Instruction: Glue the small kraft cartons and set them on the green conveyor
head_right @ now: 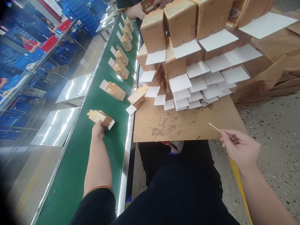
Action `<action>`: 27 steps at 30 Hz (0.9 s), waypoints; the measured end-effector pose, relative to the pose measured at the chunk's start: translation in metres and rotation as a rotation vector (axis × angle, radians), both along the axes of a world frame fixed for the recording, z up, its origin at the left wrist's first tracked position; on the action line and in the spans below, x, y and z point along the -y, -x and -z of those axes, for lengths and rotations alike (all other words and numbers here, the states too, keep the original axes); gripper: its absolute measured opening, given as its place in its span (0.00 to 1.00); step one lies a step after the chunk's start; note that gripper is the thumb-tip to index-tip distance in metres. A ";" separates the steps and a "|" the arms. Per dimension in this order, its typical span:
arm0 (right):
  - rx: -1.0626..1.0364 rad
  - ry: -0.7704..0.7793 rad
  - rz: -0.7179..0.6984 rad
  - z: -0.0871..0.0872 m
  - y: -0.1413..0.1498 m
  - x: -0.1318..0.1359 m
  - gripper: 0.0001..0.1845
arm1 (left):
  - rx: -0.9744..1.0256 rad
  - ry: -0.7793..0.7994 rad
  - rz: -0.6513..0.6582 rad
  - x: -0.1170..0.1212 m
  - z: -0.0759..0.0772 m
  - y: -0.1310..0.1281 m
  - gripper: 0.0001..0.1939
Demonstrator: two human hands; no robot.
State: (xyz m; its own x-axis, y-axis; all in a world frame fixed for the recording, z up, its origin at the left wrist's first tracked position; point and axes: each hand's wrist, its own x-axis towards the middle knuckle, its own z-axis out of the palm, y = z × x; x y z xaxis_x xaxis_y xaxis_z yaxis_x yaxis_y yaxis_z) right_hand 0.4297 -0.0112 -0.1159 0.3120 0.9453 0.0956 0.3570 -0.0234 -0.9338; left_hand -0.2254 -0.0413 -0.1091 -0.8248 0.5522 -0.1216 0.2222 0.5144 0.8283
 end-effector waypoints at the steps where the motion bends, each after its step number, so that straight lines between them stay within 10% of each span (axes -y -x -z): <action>1: 0.018 -0.021 0.000 0.000 -0.001 -0.003 0.20 | 0.015 -0.054 -0.026 0.001 0.001 -0.007 0.28; 5: 0.243 -0.138 0.016 -0.010 -0.007 -0.034 0.14 | 0.156 -0.457 -0.080 0.012 0.000 -0.047 0.34; 8: 0.481 -0.127 -0.080 -0.021 -0.005 -0.073 0.06 | 0.253 -0.634 0.147 0.016 0.001 -0.100 0.40; 16: 0.774 -0.032 -0.428 -0.023 0.015 -0.143 0.14 | 0.406 -0.471 0.516 -0.017 0.034 -0.243 0.45; 21: 0.582 -0.166 -0.415 -0.009 0.023 -0.101 0.09 | 0.459 -0.348 0.618 -0.026 0.041 -0.249 0.44; 27: 0.273 -0.179 -0.749 0.027 0.128 -0.022 0.12 | 0.458 -0.301 0.665 -0.033 0.034 -0.240 0.41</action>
